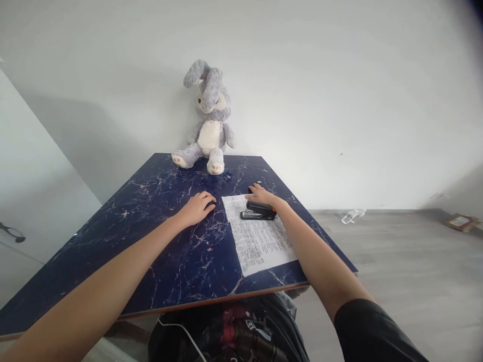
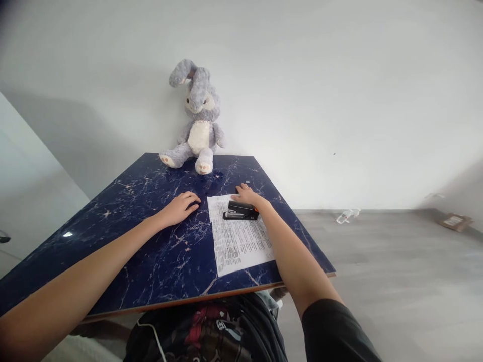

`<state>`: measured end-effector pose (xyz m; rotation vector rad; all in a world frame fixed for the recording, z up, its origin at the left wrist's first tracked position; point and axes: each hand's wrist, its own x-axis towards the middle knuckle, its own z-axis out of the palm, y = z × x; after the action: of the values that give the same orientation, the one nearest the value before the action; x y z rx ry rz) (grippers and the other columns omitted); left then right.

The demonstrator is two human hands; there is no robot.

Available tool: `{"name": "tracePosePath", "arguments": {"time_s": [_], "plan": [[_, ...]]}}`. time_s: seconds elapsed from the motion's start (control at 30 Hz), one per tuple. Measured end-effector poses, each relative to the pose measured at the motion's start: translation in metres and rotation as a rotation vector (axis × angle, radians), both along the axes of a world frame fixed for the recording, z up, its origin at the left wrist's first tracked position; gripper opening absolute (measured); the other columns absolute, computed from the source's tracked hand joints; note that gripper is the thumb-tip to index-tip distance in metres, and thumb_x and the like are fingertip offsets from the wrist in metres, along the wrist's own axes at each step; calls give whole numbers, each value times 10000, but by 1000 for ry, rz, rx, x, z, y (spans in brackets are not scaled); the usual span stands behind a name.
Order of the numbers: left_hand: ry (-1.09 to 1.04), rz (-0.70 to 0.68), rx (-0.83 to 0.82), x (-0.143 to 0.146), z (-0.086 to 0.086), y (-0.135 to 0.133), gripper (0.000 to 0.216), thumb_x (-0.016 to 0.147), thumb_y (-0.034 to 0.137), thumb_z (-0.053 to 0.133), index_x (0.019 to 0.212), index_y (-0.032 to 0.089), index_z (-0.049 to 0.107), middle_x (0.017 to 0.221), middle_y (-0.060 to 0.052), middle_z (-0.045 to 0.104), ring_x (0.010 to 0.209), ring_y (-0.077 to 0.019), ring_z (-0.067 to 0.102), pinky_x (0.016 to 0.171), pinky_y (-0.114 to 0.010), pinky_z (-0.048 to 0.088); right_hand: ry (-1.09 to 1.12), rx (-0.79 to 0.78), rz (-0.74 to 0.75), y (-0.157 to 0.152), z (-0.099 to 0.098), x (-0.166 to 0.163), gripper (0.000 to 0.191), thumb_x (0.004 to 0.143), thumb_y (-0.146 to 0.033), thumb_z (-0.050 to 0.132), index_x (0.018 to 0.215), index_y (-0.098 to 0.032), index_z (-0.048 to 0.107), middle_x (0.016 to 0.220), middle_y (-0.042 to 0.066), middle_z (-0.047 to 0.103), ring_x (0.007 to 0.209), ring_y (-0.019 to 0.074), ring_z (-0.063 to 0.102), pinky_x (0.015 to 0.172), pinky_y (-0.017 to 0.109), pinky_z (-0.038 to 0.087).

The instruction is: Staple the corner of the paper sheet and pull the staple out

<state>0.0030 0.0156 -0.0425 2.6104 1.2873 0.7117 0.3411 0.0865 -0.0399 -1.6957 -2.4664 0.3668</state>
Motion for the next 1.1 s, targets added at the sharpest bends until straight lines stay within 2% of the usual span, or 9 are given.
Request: {"name": "tracePosePath", "arguments": {"time_s": [0.1, 0.2, 0.33, 0.43, 0.57, 0.67, 0.8, 0.97, 1.1], "plan": [[-43, -4, 2, -1, -3, 4, 281, 1035, 341, 483, 1165, 236, 709, 1230, -100, 642, 1142, -271, 608, 1069, -479, 461, 17, 111, -1, 0, -1, -17, 639, 1057, -496, 460, 1585, -136, 425, 1673, 209, 290, 1581, 373, 205, 1276, 525, 179], [-74, -10, -7, -2, -3, 5, 279, 1036, 332, 480, 1151, 227, 712, 1214, -107, 647, 1147, -271, 608, 1078, -481, 459, 15, 233, -93, 0, -3, -23, 715, 1043, -557, 475, 1584, -96, 400, 1709, 225, 170, 1601, 389, 80, 1284, 546, 84], [-76, -25, -31, 2, 1, -3, 348, 1059, 424, 444, 1237, 241, 680, 1273, -104, 637, 1191, -281, 597, 1077, -481, 453, 18, 151, -210, 3, -10, -19, 778, 1056, -621, 394, 1582, -47, 380, 1693, 274, 186, 1590, 427, 101, 1267, 593, 97], [-32, -34, -61, 6, 5, -9, 383, 1036, 493, 488, 1305, 265, 638, 1344, -98, 609, 1214, -309, 587, 1048, -495, 463, 29, 145, -93, 4, -12, -25, 630, 1098, -504, 331, 1564, -91, 427, 1680, 236, 270, 1587, 366, 180, 1269, 588, 107], [-128, 102, 51, 5, 13, -8, 212, 1009, 271, 498, 1143, 233, 658, 1216, -97, 613, 1134, -288, 605, 1025, -473, 478, 39, 133, 110, 1, -9, -55, 571, 1117, -462, 287, 1569, -145, 434, 1694, 162, 287, 1589, 283, 207, 1290, 534, 118], [-374, 308, 262, -4, 26, -6, 219, 975, 115, 430, 970, 215, 624, 1053, -91, 570, 1055, -260, 597, 1009, -432, 491, 32, 129, 162, -2, -6, -90, 590, 1113, -447, 315, 1572, -85, 398, 1700, 215, 233, 1596, 329, 168, 1280, 593, 99], [-585, 484, 477, -18, 45, -7, 265, 917, 13, 412, 903, 216, 580, 1034, -87, 520, 1054, -254, 563, 1010, -413, 482, 41, 144, 140, -8, -3, -149, 549, 1106, -334, 313, 1563, -38, 374, 1689, 256, 226, 1584, 376, 181, 1247, 680, 104], [-679, 545, 534, -31, 56, -6, 314, 820, -59, 424, 871, 217, 567, 1021, -84, 496, 1057, -250, 551, 946, -373, 510, 75, 133, 297, -23, 1, -223, 591, 994, -94, 397, 1579, -171, 376, 1703, 131, 280, 1579, 253, 241, 1264, 638, 162], [-674, 547, 532, -40, 59, -3, 314, 813, -59, 414, 842, 218, 559, 981, -81, 507, 1022, -262, 561, 923, -399, 504, 98, 110, 447, -30, 3, -244, 689, 921, -20, 426, 1580, -215, 374, 1713, 104, 262, 1581, 250, 242, 1254, 668, 151]]}}
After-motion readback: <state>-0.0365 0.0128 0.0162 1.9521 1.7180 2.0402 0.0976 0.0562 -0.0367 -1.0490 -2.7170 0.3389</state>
